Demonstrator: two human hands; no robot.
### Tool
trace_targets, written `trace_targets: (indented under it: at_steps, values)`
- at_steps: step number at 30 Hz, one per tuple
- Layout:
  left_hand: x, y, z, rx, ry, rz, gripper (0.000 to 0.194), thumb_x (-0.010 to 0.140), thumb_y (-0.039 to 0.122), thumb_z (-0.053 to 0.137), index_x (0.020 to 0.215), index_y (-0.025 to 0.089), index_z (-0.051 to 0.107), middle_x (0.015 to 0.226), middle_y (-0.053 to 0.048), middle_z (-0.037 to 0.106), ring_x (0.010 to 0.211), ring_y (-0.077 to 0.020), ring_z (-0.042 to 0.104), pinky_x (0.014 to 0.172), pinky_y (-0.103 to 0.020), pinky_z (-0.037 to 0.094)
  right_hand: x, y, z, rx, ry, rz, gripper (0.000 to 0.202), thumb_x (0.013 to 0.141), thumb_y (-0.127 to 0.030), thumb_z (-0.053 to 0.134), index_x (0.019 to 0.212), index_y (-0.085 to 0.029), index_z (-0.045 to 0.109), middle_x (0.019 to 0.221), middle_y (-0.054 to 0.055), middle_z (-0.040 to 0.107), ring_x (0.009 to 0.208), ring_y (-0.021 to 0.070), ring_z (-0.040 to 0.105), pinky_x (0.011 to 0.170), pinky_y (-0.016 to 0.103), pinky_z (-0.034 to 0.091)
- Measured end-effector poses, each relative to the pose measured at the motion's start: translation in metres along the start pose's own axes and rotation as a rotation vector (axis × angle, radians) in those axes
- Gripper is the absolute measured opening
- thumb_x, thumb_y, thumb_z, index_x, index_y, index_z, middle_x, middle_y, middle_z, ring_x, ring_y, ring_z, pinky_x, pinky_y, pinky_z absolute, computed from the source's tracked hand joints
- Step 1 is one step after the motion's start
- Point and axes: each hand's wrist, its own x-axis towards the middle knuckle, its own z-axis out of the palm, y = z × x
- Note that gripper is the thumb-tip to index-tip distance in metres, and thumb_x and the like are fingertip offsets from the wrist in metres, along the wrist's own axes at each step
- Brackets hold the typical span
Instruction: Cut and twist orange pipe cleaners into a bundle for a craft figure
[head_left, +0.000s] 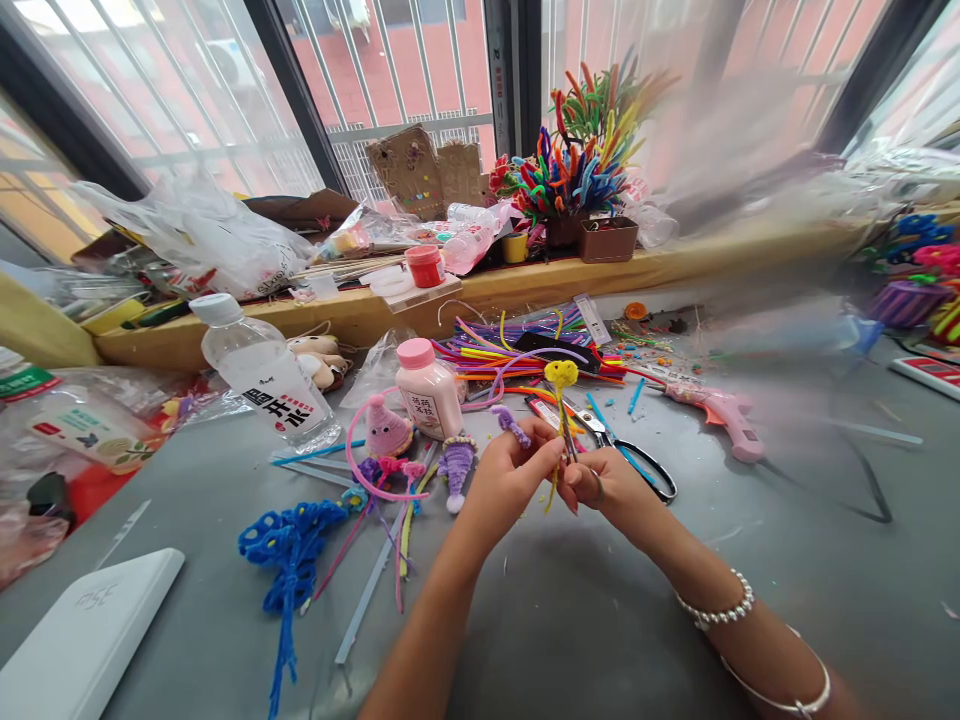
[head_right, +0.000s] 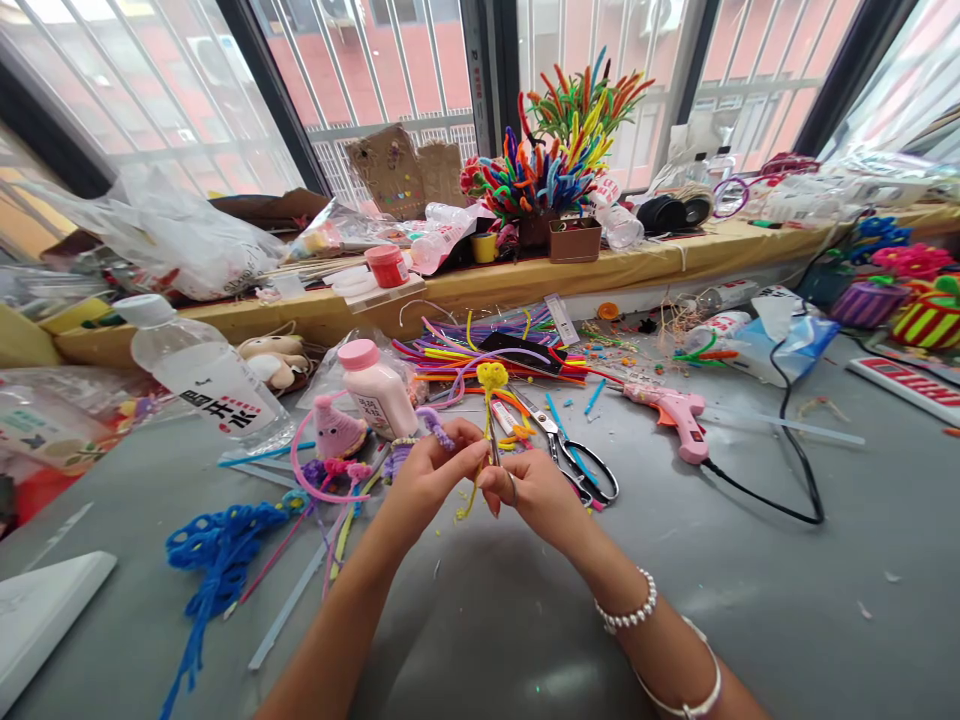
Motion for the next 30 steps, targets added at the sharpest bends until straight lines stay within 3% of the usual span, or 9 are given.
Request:
trace_targets:
  at_steps: [7, 19, 26, 30]
  values:
    - [0.0009, -0.0011, 0.0013, 0.019, 0.052, -0.024, 0.018, 0.073, 0.033, 0.051, 0.066, 0.017, 0.045, 0.055, 0.005, 0.043, 0.052, -0.0081, 0.044, 0.054, -0.021, 0.036, 0.0002, -0.0024, 0.0008, -0.131, 0.053, 0.049, 0.062, 0.061, -0.073, 0.041, 0.039, -0.015, 0.046, 0.041, -0.002, 0.039, 0.042, 0.0081, 0.034, 0.046, 0.024, 0.024]
    - [0.0010, 0.0006, -0.0022, -0.006, 0.015, 0.024, 0.017, 0.076, 0.030, 0.049, 0.066, 0.017, 0.046, 0.057, 0.003, 0.048, 0.056, -0.0095, 0.047, 0.059, -0.023, 0.038, 0.0005, -0.0018, 0.0004, -0.147, 0.039, 0.040, 0.061, 0.064, -0.071, 0.041, 0.038, -0.016, 0.043, 0.039, -0.004, 0.034, 0.040, 0.0071, 0.030, 0.045, 0.023, 0.024]
    - [0.0014, -0.0014, -0.0022, -0.010, 0.003, 0.039, 0.014, 0.078, 0.028, 0.047, 0.068, 0.017, 0.045, 0.054, 0.005, 0.050, 0.050, -0.0088, 0.049, 0.056, -0.022, 0.039, 0.0010, -0.0013, 0.0006, -0.100, -0.108, -0.005, 0.068, 0.064, -0.077, 0.026, 0.055, -0.014, 0.050, 0.046, -0.004, 0.034, 0.043, 0.0076, 0.030, 0.043, 0.022, 0.023]
    - [0.0004, 0.0013, -0.0006, -0.007, -0.036, 0.028, 0.015, 0.078, 0.027, 0.046, 0.067, 0.017, 0.045, 0.052, 0.005, 0.051, 0.047, -0.0087, 0.049, 0.054, -0.022, 0.038, 0.0018, 0.0005, 0.0001, -0.112, -0.083, -0.043, 0.067, 0.064, -0.077, 0.025, 0.057, -0.015, 0.047, 0.049, -0.004, 0.034, 0.046, 0.0081, 0.031, 0.044, 0.022, 0.024]
